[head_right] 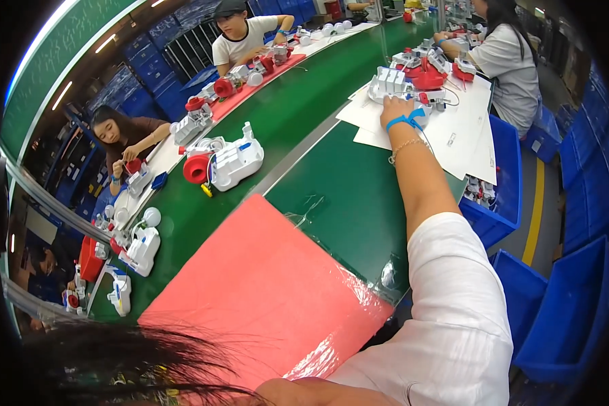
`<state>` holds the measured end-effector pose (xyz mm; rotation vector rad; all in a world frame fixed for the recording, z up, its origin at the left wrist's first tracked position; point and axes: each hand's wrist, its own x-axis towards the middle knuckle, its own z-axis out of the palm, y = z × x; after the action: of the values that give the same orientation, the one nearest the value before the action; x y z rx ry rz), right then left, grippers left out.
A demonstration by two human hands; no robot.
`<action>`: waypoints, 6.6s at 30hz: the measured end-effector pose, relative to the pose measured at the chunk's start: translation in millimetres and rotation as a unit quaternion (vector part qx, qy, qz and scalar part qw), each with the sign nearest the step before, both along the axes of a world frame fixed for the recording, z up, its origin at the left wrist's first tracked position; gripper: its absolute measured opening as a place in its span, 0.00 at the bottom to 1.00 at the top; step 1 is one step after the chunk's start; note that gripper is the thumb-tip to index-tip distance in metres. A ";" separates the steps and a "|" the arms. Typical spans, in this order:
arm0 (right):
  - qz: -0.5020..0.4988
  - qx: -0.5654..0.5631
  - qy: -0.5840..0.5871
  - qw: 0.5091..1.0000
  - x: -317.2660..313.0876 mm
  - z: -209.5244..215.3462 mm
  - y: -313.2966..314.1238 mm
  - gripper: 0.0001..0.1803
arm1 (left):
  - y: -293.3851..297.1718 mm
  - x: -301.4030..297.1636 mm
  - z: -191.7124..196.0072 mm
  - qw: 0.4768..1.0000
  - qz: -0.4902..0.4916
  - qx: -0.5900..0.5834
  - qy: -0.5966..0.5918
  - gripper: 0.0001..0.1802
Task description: Assembling electronic components and wiring into a plastic fixture housing.
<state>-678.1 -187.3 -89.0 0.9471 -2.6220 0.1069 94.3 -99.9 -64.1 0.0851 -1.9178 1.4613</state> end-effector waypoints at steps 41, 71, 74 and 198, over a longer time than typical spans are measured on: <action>0.517 -0.371 -0.123 0.762 150.9 79.7 51.6 0.15 | 103.4 -27.3 -10.3 0.688 0.286 0.607 0.278 0.16; 0.655 -0.012 -0.423 0.626 352.3 20.2 146.6 0.34 | 62.3 -94.4 -6.3 0.570 -0.015 0.821 0.036 0.44; 0.664 -0.051 -0.443 0.600 353.3 12.8 143.8 0.32 | 59.4 -90.1 7.4 0.557 -0.019 0.830 0.025 0.44; 0.754 0.136 -0.382 0.517 460.6 25.6 27.5 0.07 | -37.1 -126.0 17.0 0.319 -0.196 0.821 0.430 0.44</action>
<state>-217.5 -159.8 -63.5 3.5765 -1.2155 0.6241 -31.7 -136.9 -47.1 0.9621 -1.3323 -1.2323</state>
